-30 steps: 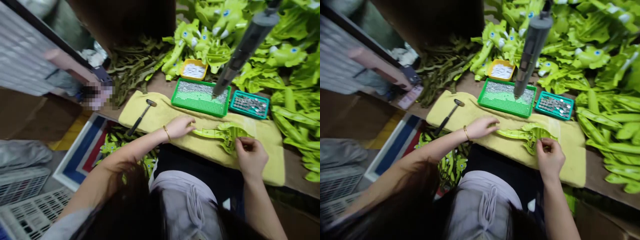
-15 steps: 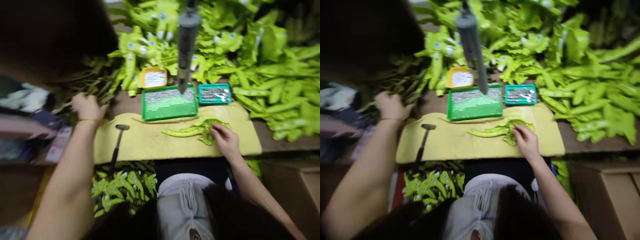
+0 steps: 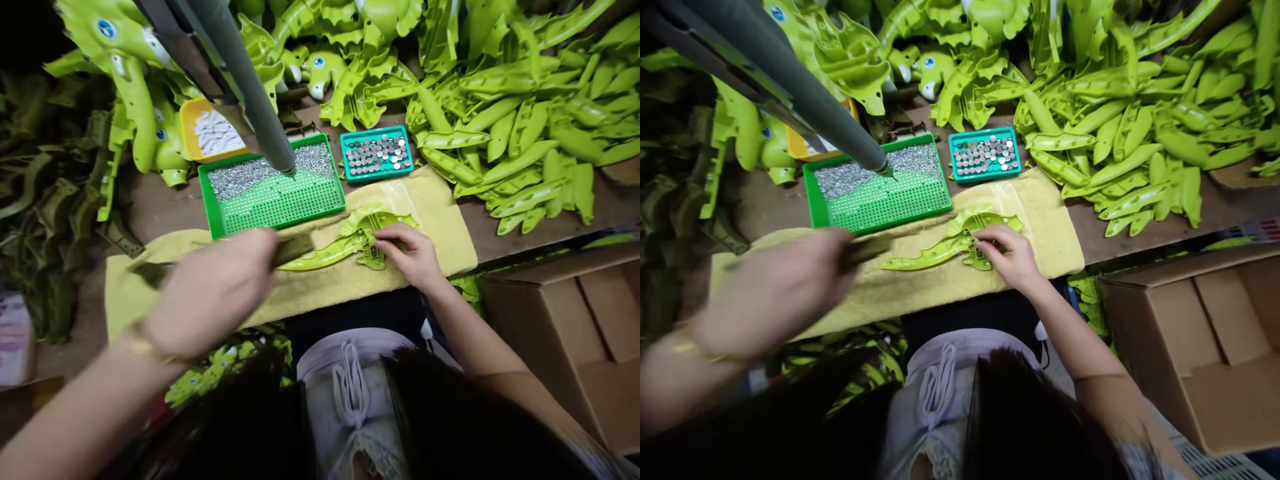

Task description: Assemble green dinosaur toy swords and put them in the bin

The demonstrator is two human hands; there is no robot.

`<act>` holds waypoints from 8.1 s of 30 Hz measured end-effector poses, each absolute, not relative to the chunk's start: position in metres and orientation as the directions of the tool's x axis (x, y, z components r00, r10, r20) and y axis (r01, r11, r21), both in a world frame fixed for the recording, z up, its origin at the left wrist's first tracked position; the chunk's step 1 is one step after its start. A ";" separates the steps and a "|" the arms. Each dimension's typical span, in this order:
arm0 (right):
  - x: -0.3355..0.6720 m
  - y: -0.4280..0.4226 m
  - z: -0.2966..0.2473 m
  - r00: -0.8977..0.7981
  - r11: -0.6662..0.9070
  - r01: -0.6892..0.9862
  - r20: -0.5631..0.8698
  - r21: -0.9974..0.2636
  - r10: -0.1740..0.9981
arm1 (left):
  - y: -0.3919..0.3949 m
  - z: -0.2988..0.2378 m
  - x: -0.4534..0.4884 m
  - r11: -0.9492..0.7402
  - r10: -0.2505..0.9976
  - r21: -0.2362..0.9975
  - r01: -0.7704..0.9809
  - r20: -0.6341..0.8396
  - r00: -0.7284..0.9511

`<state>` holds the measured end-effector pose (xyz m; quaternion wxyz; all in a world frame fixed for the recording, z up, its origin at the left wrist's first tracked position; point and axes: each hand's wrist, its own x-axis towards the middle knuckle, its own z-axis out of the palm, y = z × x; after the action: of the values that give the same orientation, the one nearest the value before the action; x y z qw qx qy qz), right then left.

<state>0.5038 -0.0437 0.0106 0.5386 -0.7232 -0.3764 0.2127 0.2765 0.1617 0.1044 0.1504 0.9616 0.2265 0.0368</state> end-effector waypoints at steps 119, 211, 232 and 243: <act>0.478 -0.054 -0.003 0.493 -0.138 0.748 0.405 -0.649 0.770 | 0.077 0.029 0.371 -0.285 0.648 0.918 0.276 -0.027 0.761; 0.517 -0.069 0.006 0.153 -0.059 0.898 0.184 -0.436 0.971 | 0.041 -0.007 0.384 -0.714 0.670 0.523 0.465 0.320 0.670; 0.504 -0.036 0.046 0.177 -0.160 0.823 -0.022 -0.545 0.984 | 0.076 0.013 0.348 -0.871 0.439 0.419 0.256 0.431 0.788; 0.719 0.216 0.086 0.808 -0.712 0.572 0.132 -0.407 0.574 | 0.070 0.006 0.334 -0.857 0.482 0.443 0.265 0.505 0.716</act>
<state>0.7189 0.2158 0.0857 0.2194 -0.9252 -0.3097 0.0024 0.3344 0.0699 0.0059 0.1720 0.9102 0.2051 0.3162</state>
